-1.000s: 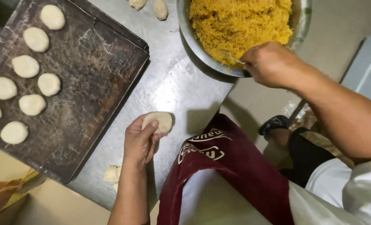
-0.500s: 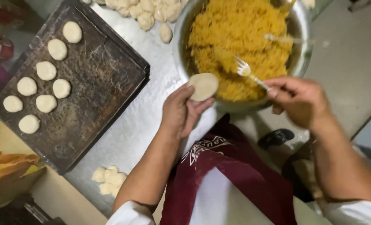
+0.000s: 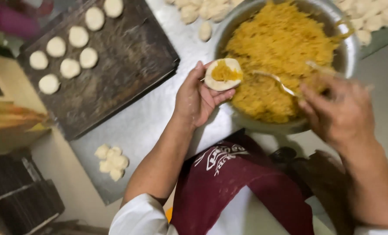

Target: The person fills small dough discs with a yellow mixture from a bowl using a fork, then folds and seals them into dumplings. They place the finished dumplings onto a wooden board and later use a fork to poke holes in them.

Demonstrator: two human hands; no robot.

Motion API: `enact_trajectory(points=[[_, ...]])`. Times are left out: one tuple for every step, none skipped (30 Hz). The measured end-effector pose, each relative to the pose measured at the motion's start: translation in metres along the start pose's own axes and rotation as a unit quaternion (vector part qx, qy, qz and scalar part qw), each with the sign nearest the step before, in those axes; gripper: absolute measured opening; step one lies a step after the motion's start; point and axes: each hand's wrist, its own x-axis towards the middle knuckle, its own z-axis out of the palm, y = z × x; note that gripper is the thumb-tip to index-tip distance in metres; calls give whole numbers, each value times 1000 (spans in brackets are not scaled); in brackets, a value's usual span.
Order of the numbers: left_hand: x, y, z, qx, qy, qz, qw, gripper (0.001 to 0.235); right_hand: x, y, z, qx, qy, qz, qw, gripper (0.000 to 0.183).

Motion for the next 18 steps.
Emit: enact_trajectory(points=[[-12, 4, -4, 29, -35, 9, 999, 57, 11, -6, 6, 17, 63, -22, 998, 13], [-20, 8, -5, 61, -76, 16, 995, 59, 21, -11, 10, 28, 128, -40, 991, 27], [-23, 11, -14, 60, -80, 17, 995, 59, 46, -30, 7, 25, 130, -41, 990, 27], [-28, 12, -24, 61, -97, 20, 993, 51, 68, -50, 3, 250, 28, 55, 966, 32], [-32, 14, -36, 61, -114, 22, 991, 47, 90, -71, 1, 461, -79, 145, 872, 38], [-36, 13, -45, 57, -112, 21, 992, 47, 100, -85, 14, 460, -83, 146, 872, 38], [-41, 14, -56, 71, -101, 42, 991, 50, 111, -100, 27, 566, -126, 209, 787, 31], [-44, 19, -68, 85, -91, 68, 990, 54, 126, -116, 42, 658, -166, 264, 685, 25], [-47, 25, -77, 81, -89, 71, 990, 54, 128, -131, 46, 657, -171, 261, 687, 25], [-50, 29, -86, 155, -45, 107, 981, 51, 129, -146, 50, 646, -149, 290, 690, 18], [-54, 33, -96, 228, 1, 140, 963, 48, 129, -161, 54, 635, -127, 318, 693, 13], [-52, 28, -108, 224, 8, 141, 964, 48, 127, -173, 56, 635, -135, 316, 692, 13], [-51, 23, -120, 188, 8, 182, 965, 42, 125, -185, 57, 569, -95, 184, 796, 13], [-46, 21, -129, 155, 5, 228, 961, 38, 128, -195, 59, 484, -45, 41, 873, 14], [-57, 35, -128, 154, 8, 232, 960, 38, 131, -207, 65, 486, -47, 36, 872, 14], [-67, 45, -124, 86, 9, 175, 981, 49, 131, -217, 70, 417, 0, -30, 908, 28], [-78, 54, -118, 17, 9, 117, 993, 60, 130, -225, 73, 344, 46, -97, 933, 44], [-78, 55, -126, 16, 6, 116, 993, 60, 130, -230, 76, 341, 46, -97, 934, 44]])
